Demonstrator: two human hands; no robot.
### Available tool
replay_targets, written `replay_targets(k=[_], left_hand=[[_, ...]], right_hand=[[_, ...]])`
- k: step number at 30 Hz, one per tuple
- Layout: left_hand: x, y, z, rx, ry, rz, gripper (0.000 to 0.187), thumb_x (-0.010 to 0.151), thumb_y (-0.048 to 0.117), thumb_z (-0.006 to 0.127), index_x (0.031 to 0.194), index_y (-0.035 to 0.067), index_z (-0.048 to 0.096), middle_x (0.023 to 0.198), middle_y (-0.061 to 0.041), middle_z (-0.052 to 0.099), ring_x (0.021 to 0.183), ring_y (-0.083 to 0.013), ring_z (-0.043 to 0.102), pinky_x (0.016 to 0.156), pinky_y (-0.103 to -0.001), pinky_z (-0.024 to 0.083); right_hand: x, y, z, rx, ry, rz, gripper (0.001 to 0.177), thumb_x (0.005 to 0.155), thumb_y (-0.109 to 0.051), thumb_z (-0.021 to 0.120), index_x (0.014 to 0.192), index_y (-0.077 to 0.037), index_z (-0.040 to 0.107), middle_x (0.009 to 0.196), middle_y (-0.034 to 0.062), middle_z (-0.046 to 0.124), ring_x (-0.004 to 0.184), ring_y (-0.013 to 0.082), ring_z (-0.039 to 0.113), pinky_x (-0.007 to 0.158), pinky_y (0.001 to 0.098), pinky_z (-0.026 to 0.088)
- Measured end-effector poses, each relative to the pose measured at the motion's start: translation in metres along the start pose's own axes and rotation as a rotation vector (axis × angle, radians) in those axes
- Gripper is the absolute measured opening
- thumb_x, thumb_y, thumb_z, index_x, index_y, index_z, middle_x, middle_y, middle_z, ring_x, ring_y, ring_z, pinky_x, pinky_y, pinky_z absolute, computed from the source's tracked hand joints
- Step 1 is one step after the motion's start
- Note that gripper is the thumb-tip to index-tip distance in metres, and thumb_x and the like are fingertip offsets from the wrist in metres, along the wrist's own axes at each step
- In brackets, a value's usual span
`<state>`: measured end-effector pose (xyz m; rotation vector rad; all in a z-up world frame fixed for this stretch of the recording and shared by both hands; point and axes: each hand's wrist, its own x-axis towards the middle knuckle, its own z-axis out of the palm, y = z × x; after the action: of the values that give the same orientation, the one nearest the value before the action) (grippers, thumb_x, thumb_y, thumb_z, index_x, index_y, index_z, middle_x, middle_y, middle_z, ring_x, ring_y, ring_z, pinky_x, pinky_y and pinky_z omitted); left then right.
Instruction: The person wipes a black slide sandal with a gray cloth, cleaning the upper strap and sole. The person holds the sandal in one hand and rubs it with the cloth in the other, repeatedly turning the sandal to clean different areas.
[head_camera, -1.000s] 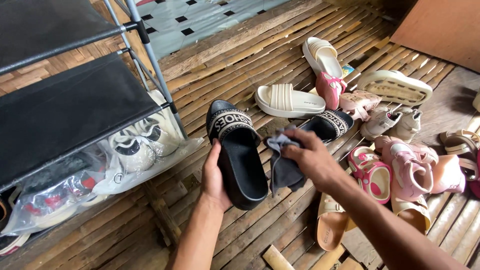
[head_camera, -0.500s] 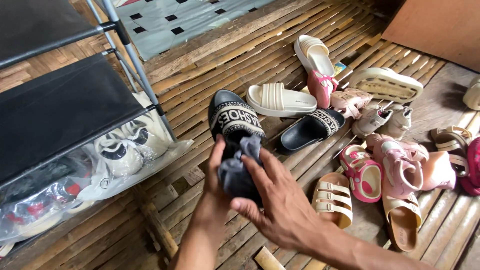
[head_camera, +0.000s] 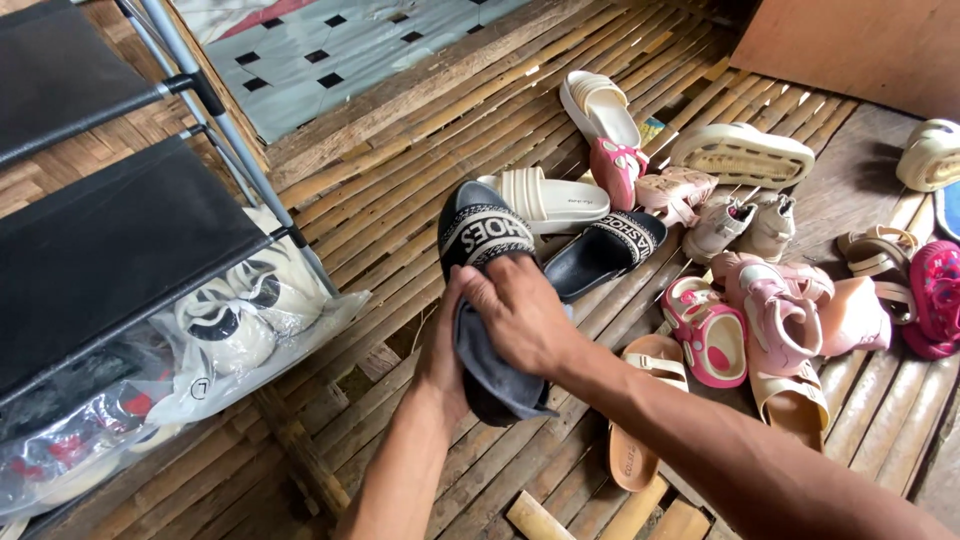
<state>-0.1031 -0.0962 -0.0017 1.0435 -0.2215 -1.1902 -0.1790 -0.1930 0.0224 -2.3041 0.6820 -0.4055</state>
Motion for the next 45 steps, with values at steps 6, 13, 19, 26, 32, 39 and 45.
replay_targets(k=[6, 13, 19, 26, 32, 39, 45], left_hand=[[0.009, 0.018, -0.03, -0.124, -0.051, 0.072, 0.078, 0.097, 0.065, 0.03, 0.14, 0.004, 0.05, 0.13, -0.017, 0.061, 0.117, -0.0289, 0.063, 0.093, -0.042, 0.058], [-0.007, 0.029, -0.006, 0.048, 0.057, -0.007, 0.083, 0.09, 0.071, 0.027, 0.147, 0.015, 0.046, 0.133, -0.011, 0.063, 0.122, -0.0268, 0.063, 0.098, -0.047, 0.056], [0.029, 0.006, -0.019, -0.052, -0.068, -0.059, 0.093, 0.091, 0.078, 0.033, 0.151, 0.009, 0.046, 0.141, -0.014, 0.063, 0.13, -0.0292, 0.06, 0.108, -0.043, 0.05], [0.045, 0.029, -0.042, -0.1, -0.007, -0.02, 0.086, 0.095, 0.072, 0.03, 0.149, 0.008, 0.048, 0.14, -0.016, 0.062, 0.124, -0.0302, 0.062, 0.104, -0.047, 0.052], [0.024, 0.047, 0.002, -0.044, 0.002, -0.134, 0.09, 0.091, 0.077, 0.023, 0.148, 0.012, 0.047, 0.14, -0.016, 0.062, 0.123, -0.0296, 0.063, 0.104, -0.046, 0.05], [0.001, 0.101, 0.015, -0.025, -0.109, -0.048, 0.089, 0.092, 0.076, 0.025, 0.15, 0.012, 0.048, 0.143, -0.015, 0.061, 0.127, -0.0292, 0.061, 0.107, -0.046, 0.049], [-0.027, 0.141, 0.022, -0.061, -0.185, 0.013, 0.092, 0.092, 0.077, 0.022, 0.149, 0.011, 0.05, 0.143, -0.014, 0.061, 0.129, -0.0284, 0.058, 0.107, -0.045, 0.048]], right_hand=[[-0.043, -0.024, -0.008, -0.053, -0.012, -0.415, 0.081, 0.101, -0.057, 0.048, 0.147, 0.009, 0.043, 0.149, 0.0363, 0.039, 0.135, 0.0514, 0.044, 0.11, 0.0512, 0.038], [-0.005, 0.005, -0.005, 0.041, -0.093, -0.426, 0.076, 0.106, -0.052, 0.036, 0.151, 0.008, 0.039, 0.149, 0.0335, 0.04, 0.134, 0.0475, 0.046, 0.113, 0.0467, 0.039], [0.025, 0.004, -0.008, -0.023, -0.152, -0.05, 0.064, 0.106, -0.049, 0.032, 0.123, 0.004, 0.065, 0.123, 0.0252, 0.063, 0.123, 0.0375, 0.059, 0.109, 0.0427, 0.046], [-0.008, -0.016, -0.015, 0.229, -0.13, -0.255, 0.074, 0.104, -0.053, 0.034, 0.149, 0.005, 0.041, 0.153, 0.027, 0.041, 0.141, 0.0403, 0.041, 0.115, 0.0427, 0.035], [0.019, -0.001, -0.027, 0.174, -0.097, -0.245, 0.077, 0.103, -0.057, 0.033, 0.152, 0.002, 0.04, 0.155, 0.0267, 0.042, 0.147, 0.0393, 0.038, 0.119, 0.0435, 0.032], [0.017, -0.082, -0.106, -0.047, -0.279, -0.148, 0.079, 0.1, -0.061, 0.031, 0.158, -0.007, 0.027, 0.163, 0.0182, 0.031, 0.15, 0.032, 0.03, 0.121, 0.0399, 0.027], [0.032, -0.112, -0.122, -0.314, -0.276, -0.395, 0.071, 0.103, -0.042, 0.037, 0.157, 0.0, 0.021, 0.164, 0.0217, 0.023, 0.152, 0.0351, 0.023, 0.121, 0.0413, 0.021]])
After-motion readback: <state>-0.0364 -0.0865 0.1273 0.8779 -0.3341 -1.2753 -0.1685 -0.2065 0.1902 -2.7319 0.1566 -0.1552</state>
